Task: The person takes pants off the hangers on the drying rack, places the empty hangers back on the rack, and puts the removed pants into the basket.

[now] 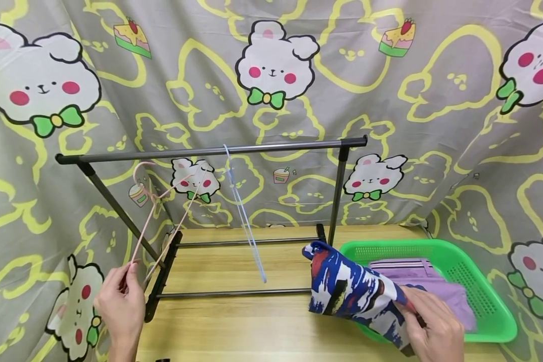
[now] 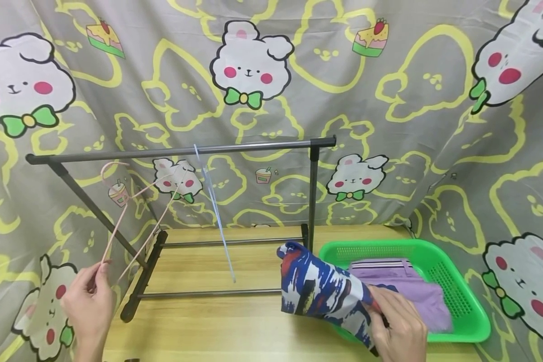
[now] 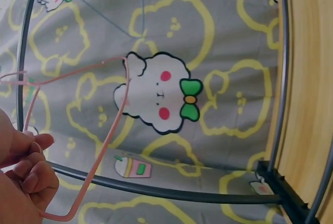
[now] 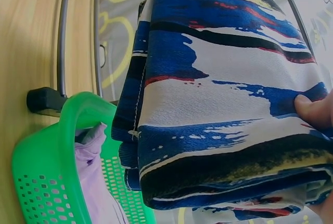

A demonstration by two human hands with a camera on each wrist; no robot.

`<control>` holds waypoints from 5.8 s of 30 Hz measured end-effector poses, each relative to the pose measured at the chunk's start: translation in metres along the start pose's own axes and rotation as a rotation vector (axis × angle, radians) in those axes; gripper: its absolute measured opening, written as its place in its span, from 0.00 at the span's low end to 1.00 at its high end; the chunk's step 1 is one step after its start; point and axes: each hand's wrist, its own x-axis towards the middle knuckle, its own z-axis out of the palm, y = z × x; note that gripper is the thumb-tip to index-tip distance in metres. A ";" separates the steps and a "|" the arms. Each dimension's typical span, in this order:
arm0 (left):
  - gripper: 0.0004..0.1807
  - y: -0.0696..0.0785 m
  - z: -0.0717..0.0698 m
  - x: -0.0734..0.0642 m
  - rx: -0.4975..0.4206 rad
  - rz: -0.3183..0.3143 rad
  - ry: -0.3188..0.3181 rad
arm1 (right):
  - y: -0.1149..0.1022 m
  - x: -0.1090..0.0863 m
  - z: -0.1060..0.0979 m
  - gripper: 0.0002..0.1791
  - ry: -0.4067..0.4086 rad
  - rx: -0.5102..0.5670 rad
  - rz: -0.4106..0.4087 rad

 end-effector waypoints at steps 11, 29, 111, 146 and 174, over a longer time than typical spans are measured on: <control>0.06 0.013 0.006 0.010 -0.041 -0.049 0.014 | -0.005 0.001 -0.001 0.16 -0.025 -0.007 0.034; 0.06 0.017 0.014 0.031 -0.065 -0.061 0.056 | -0.006 0.003 0.002 0.18 -0.032 -0.034 0.006; 0.17 0.114 0.025 -0.041 -0.440 0.441 -0.269 | -0.022 -0.007 0.022 0.17 -0.105 0.016 -0.023; 0.35 0.139 0.060 -0.098 -0.375 0.394 -0.784 | -0.032 -0.007 0.039 0.22 -0.169 0.099 -0.116; 0.35 0.143 0.091 -0.108 -0.276 0.606 -1.146 | -0.040 -0.002 0.055 0.18 -0.253 0.113 -0.281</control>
